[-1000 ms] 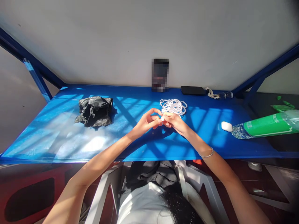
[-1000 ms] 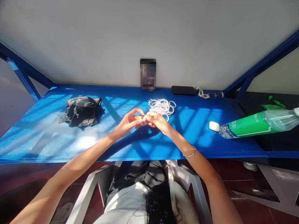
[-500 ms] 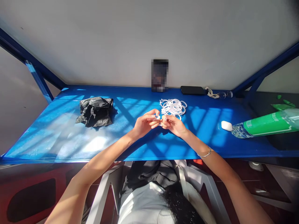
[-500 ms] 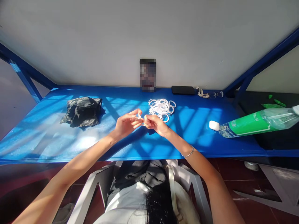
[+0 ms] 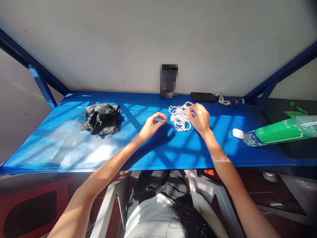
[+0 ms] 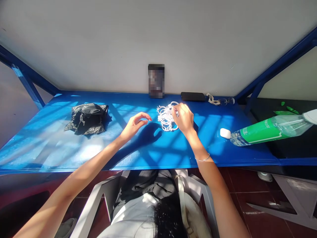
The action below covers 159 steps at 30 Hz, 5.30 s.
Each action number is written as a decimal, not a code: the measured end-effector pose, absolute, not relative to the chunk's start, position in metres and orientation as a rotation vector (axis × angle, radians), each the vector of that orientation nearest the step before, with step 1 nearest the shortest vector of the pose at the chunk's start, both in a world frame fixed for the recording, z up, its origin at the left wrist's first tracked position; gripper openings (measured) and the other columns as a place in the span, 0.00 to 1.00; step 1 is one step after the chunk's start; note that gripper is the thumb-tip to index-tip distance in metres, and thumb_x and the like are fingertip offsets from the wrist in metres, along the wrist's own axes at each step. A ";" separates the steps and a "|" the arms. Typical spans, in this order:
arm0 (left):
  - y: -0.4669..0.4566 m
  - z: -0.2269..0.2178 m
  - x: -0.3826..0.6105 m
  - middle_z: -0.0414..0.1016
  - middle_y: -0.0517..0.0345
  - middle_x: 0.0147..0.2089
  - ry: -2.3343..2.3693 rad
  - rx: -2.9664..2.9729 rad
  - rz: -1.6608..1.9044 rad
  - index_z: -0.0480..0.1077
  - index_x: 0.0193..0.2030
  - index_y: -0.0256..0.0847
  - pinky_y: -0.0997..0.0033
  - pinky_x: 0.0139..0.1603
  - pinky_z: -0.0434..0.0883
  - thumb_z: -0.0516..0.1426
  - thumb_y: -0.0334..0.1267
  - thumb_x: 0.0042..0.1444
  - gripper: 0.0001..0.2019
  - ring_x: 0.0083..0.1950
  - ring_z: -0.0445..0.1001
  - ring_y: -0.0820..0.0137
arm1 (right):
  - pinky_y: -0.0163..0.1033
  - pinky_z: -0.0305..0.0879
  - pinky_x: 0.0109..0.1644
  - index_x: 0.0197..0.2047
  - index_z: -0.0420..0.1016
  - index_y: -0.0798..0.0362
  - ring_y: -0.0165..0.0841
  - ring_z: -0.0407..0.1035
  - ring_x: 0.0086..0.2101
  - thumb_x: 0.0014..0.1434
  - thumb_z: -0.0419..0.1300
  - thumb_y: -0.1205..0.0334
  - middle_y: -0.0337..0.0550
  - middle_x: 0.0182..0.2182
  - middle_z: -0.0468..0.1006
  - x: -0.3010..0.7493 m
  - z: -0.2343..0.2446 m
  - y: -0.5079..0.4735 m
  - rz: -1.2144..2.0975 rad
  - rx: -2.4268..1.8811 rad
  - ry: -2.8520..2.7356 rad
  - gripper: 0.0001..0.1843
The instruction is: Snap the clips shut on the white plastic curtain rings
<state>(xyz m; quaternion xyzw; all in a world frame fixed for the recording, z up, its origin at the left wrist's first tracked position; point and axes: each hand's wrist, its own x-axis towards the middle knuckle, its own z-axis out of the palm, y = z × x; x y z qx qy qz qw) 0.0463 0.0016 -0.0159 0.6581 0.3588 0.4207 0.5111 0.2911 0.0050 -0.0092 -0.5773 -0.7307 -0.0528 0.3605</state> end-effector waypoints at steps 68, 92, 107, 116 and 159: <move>0.004 -0.016 0.048 0.77 0.56 0.28 0.793 1.178 0.929 0.74 0.34 0.37 0.67 0.38 0.72 0.67 0.58 0.47 0.23 0.30 0.75 0.69 | 0.47 0.74 0.52 0.40 0.78 0.48 0.39 0.76 0.42 0.58 0.66 0.47 0.44 0.41 0.81 0.253 -0.001 -0.022 0.903 -1.097 -1.618 0.14; -0.011 0.001 0.045 0.75 0.56 0.31 0.838 1.767 0.972 0.77 0.43 0.34 0.70 0.40 0.71 0.67 0.52 0.49 0.23 0.33 0.71 0.70 | 0.41 0.74 0.42 0.31 0.76 0.49 0.34 0.74 0.35 0.50 0.73 0.47 0.39 0.30 0.78 0.246 -0.005 -0.026 1.348 -0.940 -1.324 0.16; -0.010 0.001 0.043 0.74 0.57 0.31 0.838 1.880 0.924 0.77 0.41 0.34 0.73 0.39 0.69 0.63 0.54 0.55 0.21 0.33 0.70 0.71 | 0.42 0.73 0.44 0.31 0.78 0.48 0.35 0.74 0.34 0.51 0.71 0.43 0.39 0.31 0.80 0.245 -0.007 -0.026 1.312 -0.962 -1.367 0.17; 0.020 -0.012 0.024 0.75 0.44 0.48 1.550 2.465 0.548 0.72 0.53 0.34 0.58 0.52 0.70 0.60 0.43 0.61 0.18 0.51 0.73 0.53 | 0.39 0.62 0.36 0.30 0.76 0.53 0.37 0.73 0.32 0.60 0.58 0.56 0.44 0.30 0.81 0.262 -0.006 -0.017 0.459 -1.517 -1.884 0.11; -0.005 -0.016 0.048 0.79 0.47 0.47 0.820 1.788 0.694 0.75 0.45 0.36 0.63 0.47 0.75 0.61 0.52 0.55 0.20 0.47 0.78 0.60 | 0.33 0.56 0.25 0.24 0.69 0.52 0.26 0.56 0.21 0.51 0.67 0.45 0.33 0.18 0.65 0.255 0.004 -0.021 1.370 -1.089 -1.373 0.20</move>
